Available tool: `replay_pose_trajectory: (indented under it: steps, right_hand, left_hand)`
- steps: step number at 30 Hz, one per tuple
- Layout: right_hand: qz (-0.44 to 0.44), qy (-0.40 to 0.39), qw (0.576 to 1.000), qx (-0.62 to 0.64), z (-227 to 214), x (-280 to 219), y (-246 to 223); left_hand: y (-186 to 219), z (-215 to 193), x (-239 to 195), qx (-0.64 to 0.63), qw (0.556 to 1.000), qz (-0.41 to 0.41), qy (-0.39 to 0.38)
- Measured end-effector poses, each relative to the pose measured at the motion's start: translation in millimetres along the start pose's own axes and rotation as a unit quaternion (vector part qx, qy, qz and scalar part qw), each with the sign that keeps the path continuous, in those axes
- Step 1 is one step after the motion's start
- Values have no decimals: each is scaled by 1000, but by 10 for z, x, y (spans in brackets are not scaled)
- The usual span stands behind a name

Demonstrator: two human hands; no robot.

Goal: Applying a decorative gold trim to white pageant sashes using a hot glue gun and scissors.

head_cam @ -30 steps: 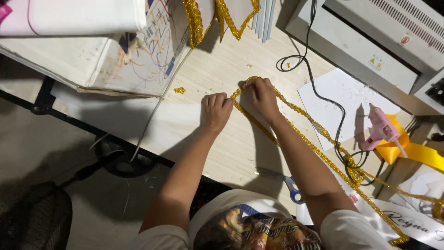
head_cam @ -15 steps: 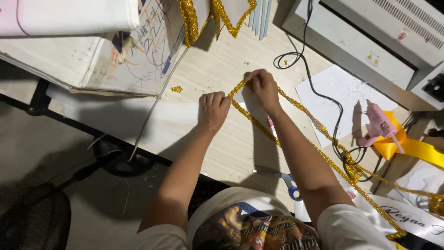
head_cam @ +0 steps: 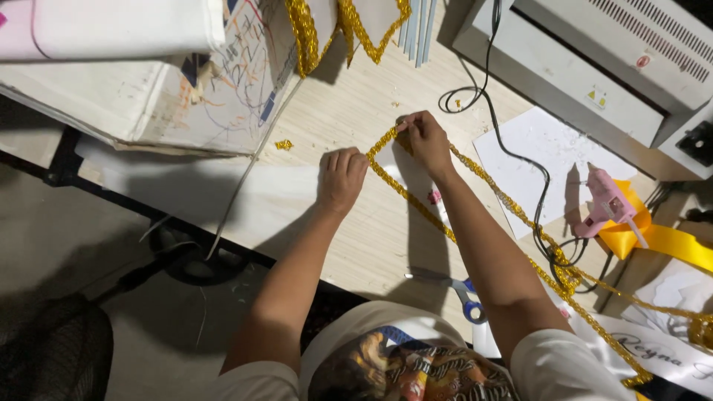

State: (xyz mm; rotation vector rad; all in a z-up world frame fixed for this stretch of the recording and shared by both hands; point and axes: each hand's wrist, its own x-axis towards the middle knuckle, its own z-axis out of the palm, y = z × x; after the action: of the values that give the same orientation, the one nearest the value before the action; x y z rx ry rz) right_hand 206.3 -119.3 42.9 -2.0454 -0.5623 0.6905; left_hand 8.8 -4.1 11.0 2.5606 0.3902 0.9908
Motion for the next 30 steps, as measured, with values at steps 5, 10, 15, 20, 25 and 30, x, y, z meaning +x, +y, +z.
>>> replay_pose_trajectory:
  steps: [5,10,15,20,25,30]
  right_hand:
    - [41,2,993,111,-81,73,101]
    - [-49,-7,998,47,-7,-157,-85]
    - [-242,-71,949,-191,203,-413,-254]
    - [-232,-55,945,-226,197,-337,-175]
    - [-234,-35,948,-215,158,-234,-100]
    - [-140,-14,972,-190,51,-160,-153]
  left_hand:
    - [22,-93,82,2,1000,7,-2]
    - [61,-135,99,8,1000,14,-12]
    - [38,-104,64,-10,999,25,-30]
    - [6,25,-41,-11,998,8,-61]
    - [21,-45,14,4,998,21,-58]
    - [54,-87,55,0,998,11,-68]
